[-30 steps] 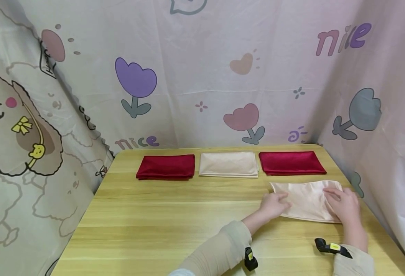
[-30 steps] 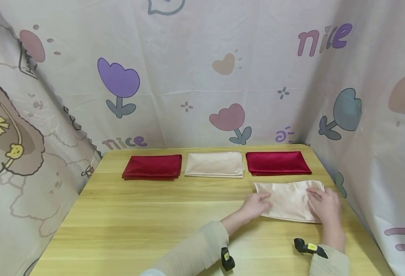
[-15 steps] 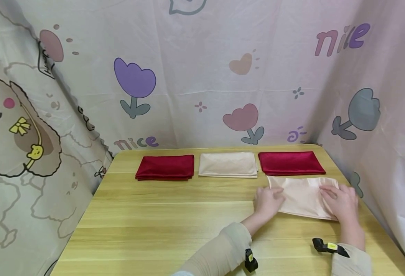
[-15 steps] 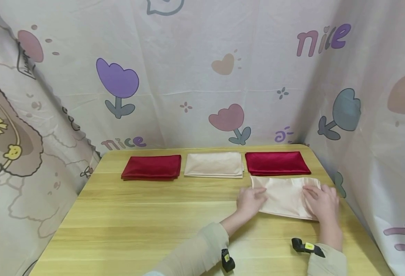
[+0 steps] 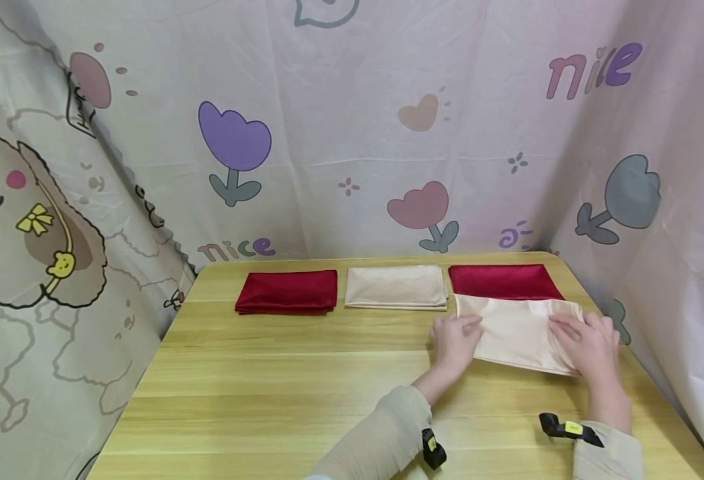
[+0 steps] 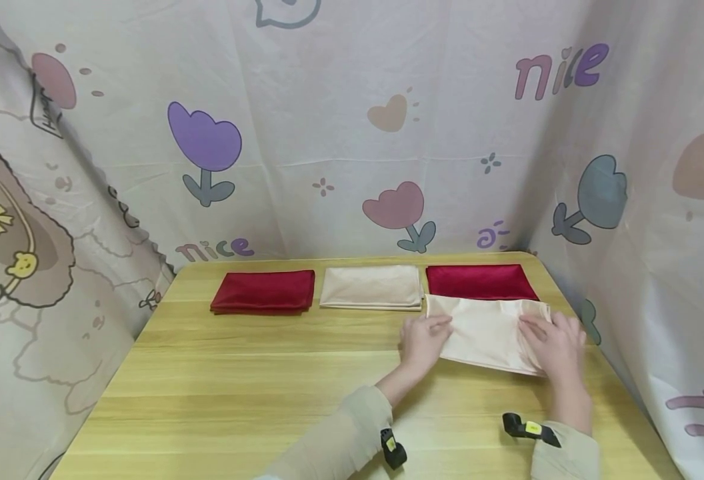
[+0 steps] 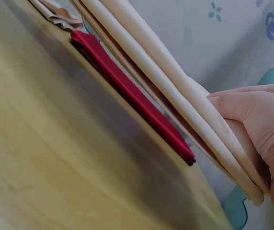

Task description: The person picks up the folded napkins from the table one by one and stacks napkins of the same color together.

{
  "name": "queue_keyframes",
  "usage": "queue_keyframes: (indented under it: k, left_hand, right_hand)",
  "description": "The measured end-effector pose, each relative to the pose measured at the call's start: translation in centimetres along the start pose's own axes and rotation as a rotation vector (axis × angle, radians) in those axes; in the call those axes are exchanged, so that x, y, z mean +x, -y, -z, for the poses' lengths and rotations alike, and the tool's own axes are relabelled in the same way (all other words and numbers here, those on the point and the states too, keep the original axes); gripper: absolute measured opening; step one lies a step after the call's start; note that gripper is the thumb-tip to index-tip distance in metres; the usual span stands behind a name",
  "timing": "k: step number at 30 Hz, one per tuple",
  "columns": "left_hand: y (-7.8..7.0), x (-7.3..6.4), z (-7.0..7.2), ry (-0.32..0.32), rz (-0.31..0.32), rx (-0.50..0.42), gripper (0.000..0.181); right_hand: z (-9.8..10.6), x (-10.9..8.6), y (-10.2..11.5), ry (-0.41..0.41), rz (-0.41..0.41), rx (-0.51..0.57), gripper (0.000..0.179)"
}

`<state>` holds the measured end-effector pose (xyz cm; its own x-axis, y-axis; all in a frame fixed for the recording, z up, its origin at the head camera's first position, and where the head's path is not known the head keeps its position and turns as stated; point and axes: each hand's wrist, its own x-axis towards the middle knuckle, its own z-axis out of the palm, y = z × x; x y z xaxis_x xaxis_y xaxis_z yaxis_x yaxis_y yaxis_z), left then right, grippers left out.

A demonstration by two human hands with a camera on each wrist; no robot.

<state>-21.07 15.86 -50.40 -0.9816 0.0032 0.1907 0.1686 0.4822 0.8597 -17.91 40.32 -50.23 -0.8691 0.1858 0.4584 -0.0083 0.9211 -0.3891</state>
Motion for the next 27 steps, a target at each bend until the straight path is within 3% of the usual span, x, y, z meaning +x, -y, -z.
queue_keyframes:
  k: [9, 18, 27]
  left_hand:
    - [0.8, 0.9, 0.9, -0.083, -0.032, 0.010, 0.014]
    - [0.9, 1.8, 2.8, -0.158, -0.064, -0.004, 0.013]
    - [0.9, 2.3, 4.4, -0.220, -0.065, -0.033, 0.013]
  right_hand:
    - [-0.1, 0.6, 1.8, -0.073, 0.061, 0.036, 0.020]
    - [-0.3, 1.4, 3.7, -0.200, 0.191, 0.113, 0.026]
    - [-0.1, 1.9, 5.3, -0.188, 0.211, 0.150, 0.028]
